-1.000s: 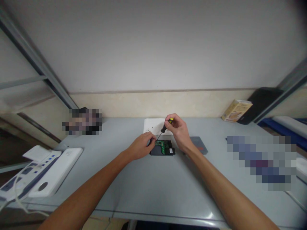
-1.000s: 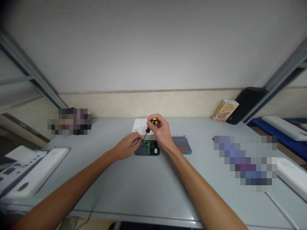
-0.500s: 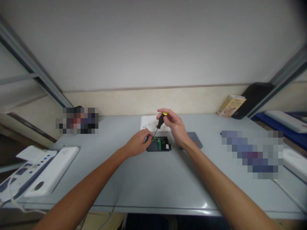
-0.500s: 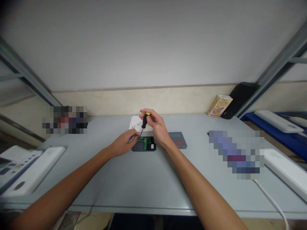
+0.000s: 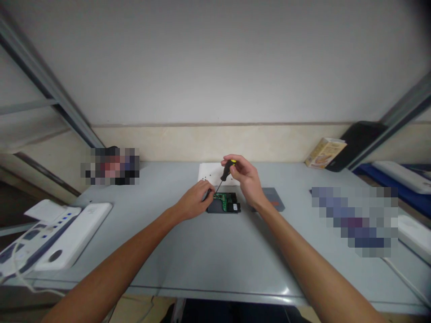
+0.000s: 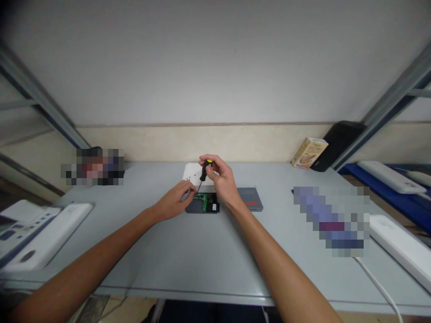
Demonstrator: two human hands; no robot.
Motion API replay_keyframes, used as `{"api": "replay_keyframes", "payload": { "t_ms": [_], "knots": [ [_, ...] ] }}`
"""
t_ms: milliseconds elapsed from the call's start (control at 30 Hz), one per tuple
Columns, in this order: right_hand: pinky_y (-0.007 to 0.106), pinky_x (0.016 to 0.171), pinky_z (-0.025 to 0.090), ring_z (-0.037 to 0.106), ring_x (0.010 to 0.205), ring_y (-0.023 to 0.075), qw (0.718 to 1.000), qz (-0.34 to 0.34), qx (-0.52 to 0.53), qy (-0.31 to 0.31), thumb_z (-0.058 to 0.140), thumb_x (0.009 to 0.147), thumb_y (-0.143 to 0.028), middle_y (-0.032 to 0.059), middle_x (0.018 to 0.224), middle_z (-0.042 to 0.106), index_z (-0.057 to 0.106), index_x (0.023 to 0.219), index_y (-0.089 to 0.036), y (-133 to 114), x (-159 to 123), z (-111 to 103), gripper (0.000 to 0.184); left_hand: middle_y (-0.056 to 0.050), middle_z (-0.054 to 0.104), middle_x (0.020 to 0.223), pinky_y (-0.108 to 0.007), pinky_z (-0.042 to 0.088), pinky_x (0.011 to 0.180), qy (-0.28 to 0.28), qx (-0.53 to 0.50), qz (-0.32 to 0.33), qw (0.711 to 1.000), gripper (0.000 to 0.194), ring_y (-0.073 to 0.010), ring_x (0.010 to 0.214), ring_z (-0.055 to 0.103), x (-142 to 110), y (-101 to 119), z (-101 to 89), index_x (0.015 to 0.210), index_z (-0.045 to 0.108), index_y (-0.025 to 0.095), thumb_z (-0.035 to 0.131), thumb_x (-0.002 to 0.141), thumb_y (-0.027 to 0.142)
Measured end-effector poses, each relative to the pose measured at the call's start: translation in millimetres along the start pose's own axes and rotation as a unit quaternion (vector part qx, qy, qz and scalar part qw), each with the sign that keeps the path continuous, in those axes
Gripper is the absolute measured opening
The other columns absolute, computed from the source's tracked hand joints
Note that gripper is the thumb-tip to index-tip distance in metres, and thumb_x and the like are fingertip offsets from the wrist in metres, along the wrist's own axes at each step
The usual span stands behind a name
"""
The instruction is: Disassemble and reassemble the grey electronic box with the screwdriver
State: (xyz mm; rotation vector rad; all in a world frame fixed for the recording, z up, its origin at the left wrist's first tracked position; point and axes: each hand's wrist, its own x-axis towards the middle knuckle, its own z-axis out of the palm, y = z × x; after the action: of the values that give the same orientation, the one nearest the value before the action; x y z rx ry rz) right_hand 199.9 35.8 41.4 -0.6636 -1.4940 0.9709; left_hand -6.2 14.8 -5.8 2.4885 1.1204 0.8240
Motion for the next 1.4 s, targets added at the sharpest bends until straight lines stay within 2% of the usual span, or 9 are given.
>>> {"api": "replay_keyframes", "payload": {
  "t_ms": [167, 333, 500, 733, 833, 1000, 1133, 1233, 1400],
  "knots": [
    [0.036, 0.086, 0.051, 0.063, 0.096, 0.0199, 0.999, 0.006, -0.038, 0.030, 0.070, 0.088, -0.036, 0.0037, 0.105, 0.068, 0.070, 0.102, -0.026, 0.5, 0.0, 0.7, 0.017, -0.006, 0.064, 0.097, -0.036, 0.048, 0.088, 0.000, 0.002, 0.009, 1.000, 0.015, -0.0215, 0.096, 0.058, -1.1, -1.0, 0.3, 0.101, 0.060, 0.020, 0.046, 0.098, 0.016],
    [0.038, 0.089, 0.051, 0.064, 0.101, 0.0208, 1.000, 0.017, 0.012, -0.006, 0.061, 0.094, -0.035, 0.0045, 0.108, 0.069, 0.065, 0.118, -0.029, -1.3, -0.7, 3.4, 0.025, -0.006, 0.064, 0.097, -0.037, 0.049, 0.089, 0.001, 0.005, 0.017, 1.000, 0.015, -0.0215, 0.096, 0.058, -1.7, -2.5, 0.9, 0.102, 0.060, 0.020, 0.045, 0.099, 0.017],
    [0.035, 0.084, 0.051, 0.062, 0.093, 0.0189, 0.998, 0.000, -0.053, 0.030, 0.071, 0.087, -0.033, 0.0023, 0.102, 0.065, 0.067, 0.101, -0.027, 0.6, -1.7, 4.8, 0.016, -0.006, 0.064, 0.096, -0.036, 0.049, 0.088, -0.001, 0.007, 0.017, 1.000, 0.014, -0.0212, 0.096, 0.058, -1.9, -2.7, 1.3, 0.099, 0.059, 0.020, 0.045, 0.099, 0.016],
    [0.037, 0.089, 0.051, 0.062, 0.107, 0.0216, 1.000, 0.013, -0.022, 0.002, 0.062, 0.093, -0.036, 0.0043, 0.115, 0.067, 0.066, 0.114, -0.029, -1.1, -1.6, 1.2, 0.023, -0.006, 0.064, 0.095, -0.036, 0.049, 0.087, -0.005, 0.016, 0.013, 1.000, 0.014, -0.0214, 0.095, 0.058, -1.8, -2.8, 1.0, 0.098, 0.058, 0.020, 0.044, 0.100, 0.018],
    [0.036, 0.085, 0.052, 0.063, 0.099, 0.0205, 0.997, 0.013, -0.068, 0.032, 0.069, 0.087, -0.036, 0.0040, 0.109, 0.066, 0.069, 0.103, -0.027, -0.8, -0.3, 0.2, 0.018, -0.006, 0.064, 0.096, -0.036, 0.049, 0.088, -0.004, 0.016, 0.014, 1.000, 0.014, -0.0215, 0.096, 0.058, -2.3, -3.0, 0.8, 0.099, 0.058, 0.020, 0.044, 0.100, 0.018],
    [0.038, 0.091, 0.051, 0.065, 0.104, 0.0204, 1.000, 0.017, -0.019, 0.000, 0.062, 0.092, -0.034, 0.0046, 0.110, 0.070, 0.064, 0.119, -0.028, 1.0, 1.4, -0.8, 0.027, -0.006, 0.064, 0.097, -0.036, 0.049, 0.089, -0.010, 0.017, 0.009, 1.000, 0.014, -0.0216, 0.096, 0.058, -2.5, -2.4, 1.1, 0.100, 0.058, 0.020, 0.044, 0.100, 0.017],
    [0.036, 0.086, 0.053, 0.065, 0.095, 0.0188, 0.997, 0.018, -0.069, 0.023, 0.070, 0.087, -0.035, 0.0033, 0.108, 0.068, 0.066, 0.110, -0.027, 0.0, 0.6, 1.3, 0.025, -0.006, 0.064, 0.096, -0.036, 0.048, 0.089, -0.007, 0.012, 0.007, 1.000, 0.014, -0.0215, 0.096, 0.058, -2.1, -1.7, 1.1, 0.098, 0.058, 0.020, 0.045, 0.100, 0.018],
    [0.037, 0.087, 0.052, 0.065, 0.091, 0.0181, 0.997, 0.018, -0.072, 0.013, 0.067, 0.089, -0.031, 0.0029, 0.103, 0.069, 0.065, 0.116, -0.028, -2.8, -0.5, 3.3, 0.027, -0.006, 0.064, 0.097, -0.036, 0.049, 0.089, -0.007, 0.009, 0.008, 1.000, 0.014, -0.0214, 0.097, 0.058, -1.8, -1.4, 0.8, 0.099, 0.058, 0.020, 0.045, 0.100, 0.017],
    [0.037, 0.088, 0.052, 0.063, 0.105, 0.0203, 0.998, 0.015, -0.064, -0.003, 0.065, 0.091, -0.034, 0.0053, 0.121, 0.066, 0.062, 0.119, -0.030, -6.5, -2.2, 7.2, 0.029, -0.006, 0.065, 0.097, -0.036, 0.049, 0.089, -0.007, 0.005, 0.010, 1.000, 0.014, -0.0216, 0.097, 0.059, -1.4, -1.1, -0.6, 0.099, 0.060, 0.020, 0.046, 0.099, 0.017]
  ]
}}
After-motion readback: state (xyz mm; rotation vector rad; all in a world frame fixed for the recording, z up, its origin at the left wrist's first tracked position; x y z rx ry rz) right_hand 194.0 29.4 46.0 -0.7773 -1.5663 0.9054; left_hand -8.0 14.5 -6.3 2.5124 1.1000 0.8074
